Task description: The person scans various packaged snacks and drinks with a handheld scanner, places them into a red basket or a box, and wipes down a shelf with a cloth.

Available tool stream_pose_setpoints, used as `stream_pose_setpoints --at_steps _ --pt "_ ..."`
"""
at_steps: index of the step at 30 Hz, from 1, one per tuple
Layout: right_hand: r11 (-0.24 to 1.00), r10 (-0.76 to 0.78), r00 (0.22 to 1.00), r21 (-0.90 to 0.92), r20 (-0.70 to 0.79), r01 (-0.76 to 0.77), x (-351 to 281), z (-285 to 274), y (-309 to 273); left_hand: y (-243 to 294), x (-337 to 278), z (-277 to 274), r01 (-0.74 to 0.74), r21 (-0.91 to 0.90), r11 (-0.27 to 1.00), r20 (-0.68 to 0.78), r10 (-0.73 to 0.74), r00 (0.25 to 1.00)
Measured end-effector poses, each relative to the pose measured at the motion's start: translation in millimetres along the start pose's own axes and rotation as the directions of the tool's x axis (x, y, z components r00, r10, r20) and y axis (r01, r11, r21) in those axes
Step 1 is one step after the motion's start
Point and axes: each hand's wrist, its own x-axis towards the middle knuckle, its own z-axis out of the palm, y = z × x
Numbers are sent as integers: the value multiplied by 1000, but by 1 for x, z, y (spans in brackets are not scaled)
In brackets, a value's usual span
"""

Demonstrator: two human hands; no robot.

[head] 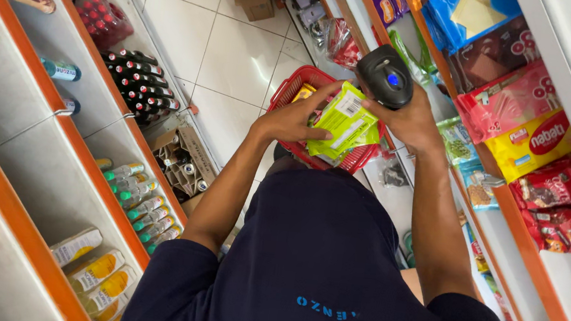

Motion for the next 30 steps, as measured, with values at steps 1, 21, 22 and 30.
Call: stream_pose_setpoints --at_steps 1,21,22,30 --pt "998 15 1000 67 20 -16 -2 0 6 1 2 1 11 -4 1000 17 -11 1000" --pt "946 170 835 324 -523 11 -62 3 51 -21 53 30 -63 -454 889 -348 -112 931" --pt "939 192 829 344 -526 1 -63 3 52 -20 54 32 -62 -444 894 -369 -120 922" --pt "967 199 672 256 -713 -15 -71 22 63 -33 64 61 -11 -751 661 -246 -264 932"
